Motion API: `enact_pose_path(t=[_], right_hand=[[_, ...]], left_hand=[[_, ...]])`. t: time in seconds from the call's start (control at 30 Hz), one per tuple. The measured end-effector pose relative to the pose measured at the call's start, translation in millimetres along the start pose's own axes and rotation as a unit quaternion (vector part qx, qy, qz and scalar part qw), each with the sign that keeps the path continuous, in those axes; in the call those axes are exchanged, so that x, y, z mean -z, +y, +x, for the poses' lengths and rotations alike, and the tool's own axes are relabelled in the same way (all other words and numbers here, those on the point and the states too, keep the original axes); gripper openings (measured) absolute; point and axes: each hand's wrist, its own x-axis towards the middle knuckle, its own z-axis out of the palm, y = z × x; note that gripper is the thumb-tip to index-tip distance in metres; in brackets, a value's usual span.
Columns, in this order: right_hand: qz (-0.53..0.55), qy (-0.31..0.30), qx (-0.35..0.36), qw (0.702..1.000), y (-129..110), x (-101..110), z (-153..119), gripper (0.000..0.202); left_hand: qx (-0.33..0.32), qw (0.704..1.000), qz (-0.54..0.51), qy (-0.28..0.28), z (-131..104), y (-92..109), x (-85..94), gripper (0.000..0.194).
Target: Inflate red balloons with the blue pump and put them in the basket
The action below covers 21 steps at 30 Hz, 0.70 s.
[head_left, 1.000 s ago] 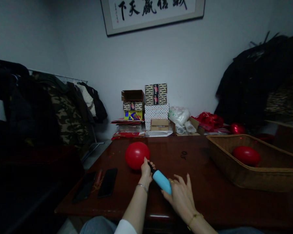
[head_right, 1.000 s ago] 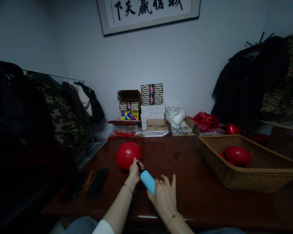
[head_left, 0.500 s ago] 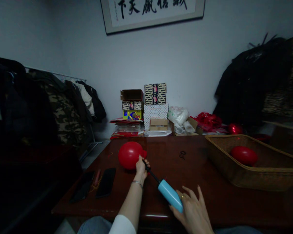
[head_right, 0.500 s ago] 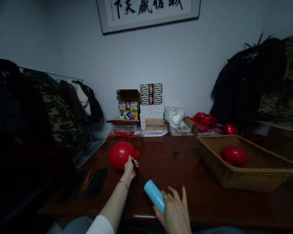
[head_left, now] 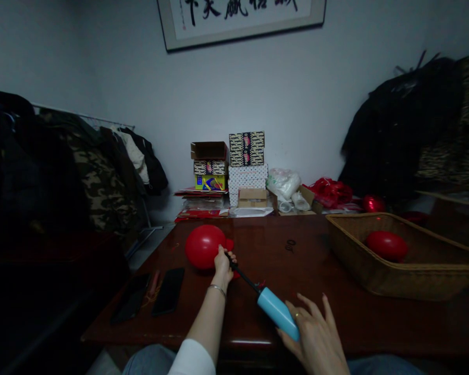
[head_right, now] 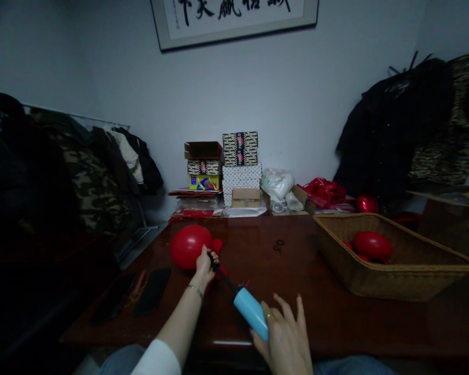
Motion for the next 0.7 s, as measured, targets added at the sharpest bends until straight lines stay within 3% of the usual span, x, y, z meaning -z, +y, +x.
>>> enact_pose_path(t=[0.13, 0.37, 0.7], right_hand=[[0.006, -0.019, -0.04, 0.999, -19.5, 4.2, 23.7, 0.04], [-0.028, -0.015, -0.039, 0.999, -42.4, -5.9, 56.1, 0.041], [-0.041, -0.016, -0.038, 0.998, -35.8, -7.1, 49.2, 0.045]], left_hand=[[0.002, 1.0, 0.001, 0.0, -7.3, -10.4, 0.2, 0.037], [0.019, 1.0, 0.009, -0.003, -16.5, -21.5, -4.5, 0.036], [0.01, 1.0, 0.015, -0.003, -16.4, -16.2, -10.3, 0.039]])
